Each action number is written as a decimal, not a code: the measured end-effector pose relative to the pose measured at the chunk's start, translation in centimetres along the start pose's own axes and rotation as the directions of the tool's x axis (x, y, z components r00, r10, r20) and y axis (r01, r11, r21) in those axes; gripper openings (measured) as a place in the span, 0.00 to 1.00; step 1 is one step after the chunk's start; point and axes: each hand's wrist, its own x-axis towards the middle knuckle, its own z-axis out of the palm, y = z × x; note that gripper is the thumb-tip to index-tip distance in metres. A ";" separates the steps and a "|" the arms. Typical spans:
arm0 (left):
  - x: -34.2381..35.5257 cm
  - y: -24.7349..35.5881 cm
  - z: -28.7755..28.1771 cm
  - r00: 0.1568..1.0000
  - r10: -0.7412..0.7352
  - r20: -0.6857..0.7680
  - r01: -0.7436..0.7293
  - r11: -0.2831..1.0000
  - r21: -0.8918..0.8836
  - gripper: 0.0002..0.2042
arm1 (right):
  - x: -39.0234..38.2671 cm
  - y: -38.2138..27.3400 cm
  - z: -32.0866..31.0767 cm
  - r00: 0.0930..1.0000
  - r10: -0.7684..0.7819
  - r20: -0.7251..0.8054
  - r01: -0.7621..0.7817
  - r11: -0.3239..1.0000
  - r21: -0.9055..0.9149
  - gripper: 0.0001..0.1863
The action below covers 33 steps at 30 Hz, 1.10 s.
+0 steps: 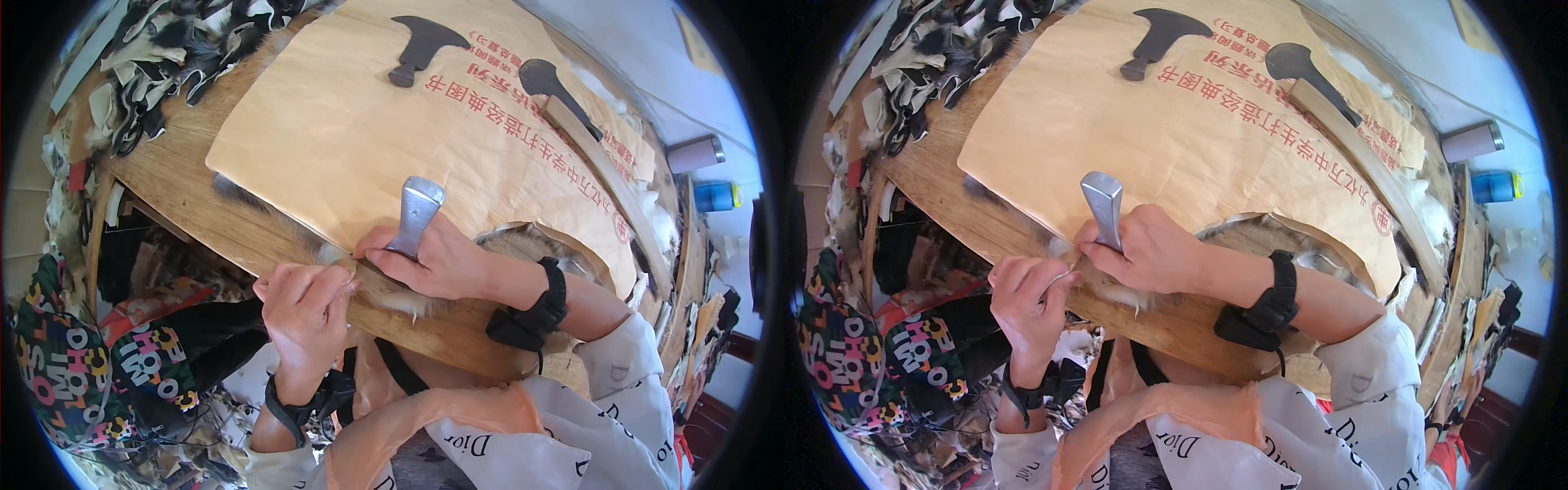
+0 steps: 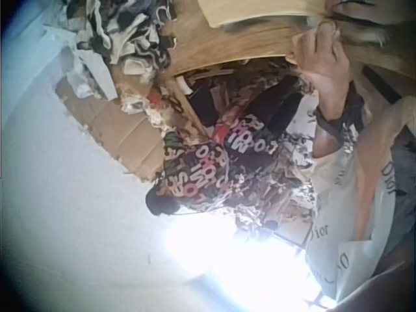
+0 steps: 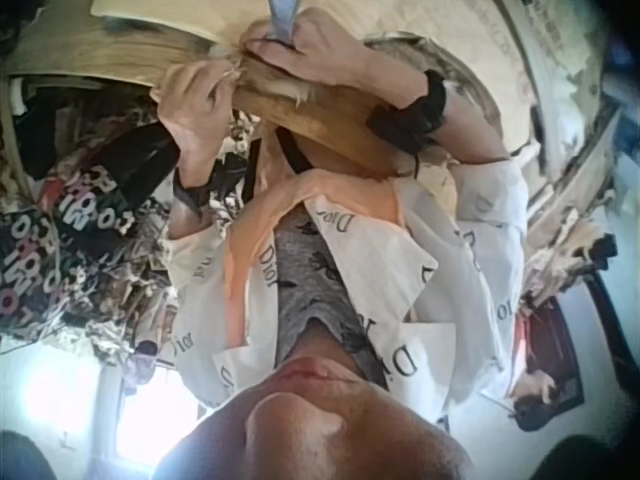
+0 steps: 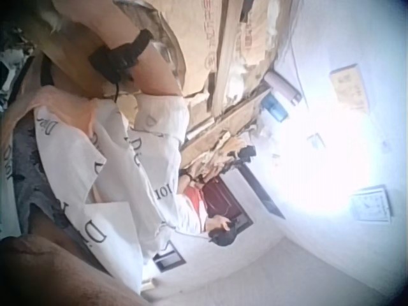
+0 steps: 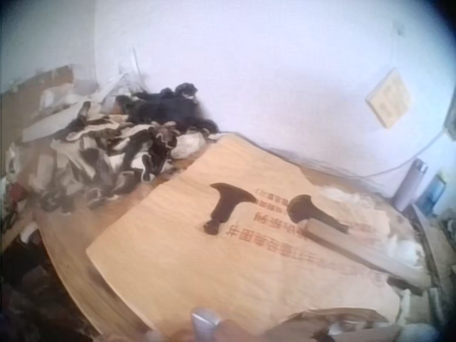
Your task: Cutting and preparing fur-lined skins using a hand blade and sewing pieces together.
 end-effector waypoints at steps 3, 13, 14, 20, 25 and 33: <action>-0.4 0.5 0.3 0.998 0.051 -0.034 -0.050 0.999 0.014 0.07 | 0.4 0.4 0.5 0.991 -0.122 -0.050 0.116 0.987 -0.114 0.07; -1.1 0.6 0.0 0.970 -0.036 -0.240 0.037 0.999 -0.003 0.07 | -1.9 -0.3 -1.3 0.988 0.064 0.143 -0.076 0.994 0.078 0.06; -1.3 0.8 -0.2 0.970 -0.034 -0.243 0.034 0.999 -0.003 0.07 | -2.1 -0.5 -1.6 0.982 0.062 0.181 -0.078 0.994 0.083 0.06; -2.3 1.6 -5.8 0.836 -0.344 -0.427 0.276 0.937 -0.216 0.07 | -2.9 -0.3 -2.4 0.977 -0.004 0.215 -0.039 0.979 0.198 0.07; -2.7 -1.0 -7.5 0.972 -0.235 -0.031 0.236 0.956 0.176 0.20 | -2.7 -1.1 -3.3 0.980 0.002 0.199 -0.061 0.953 0.295 0.05; 4.2 2.0 -2.4 0.899 -0.147 0.412 0.412 0.602 -0.684 0.24 | 0.1 -7.1 -4.6 0.961 -0.013 -0.277 -0.034 0.986 -0.163 0.10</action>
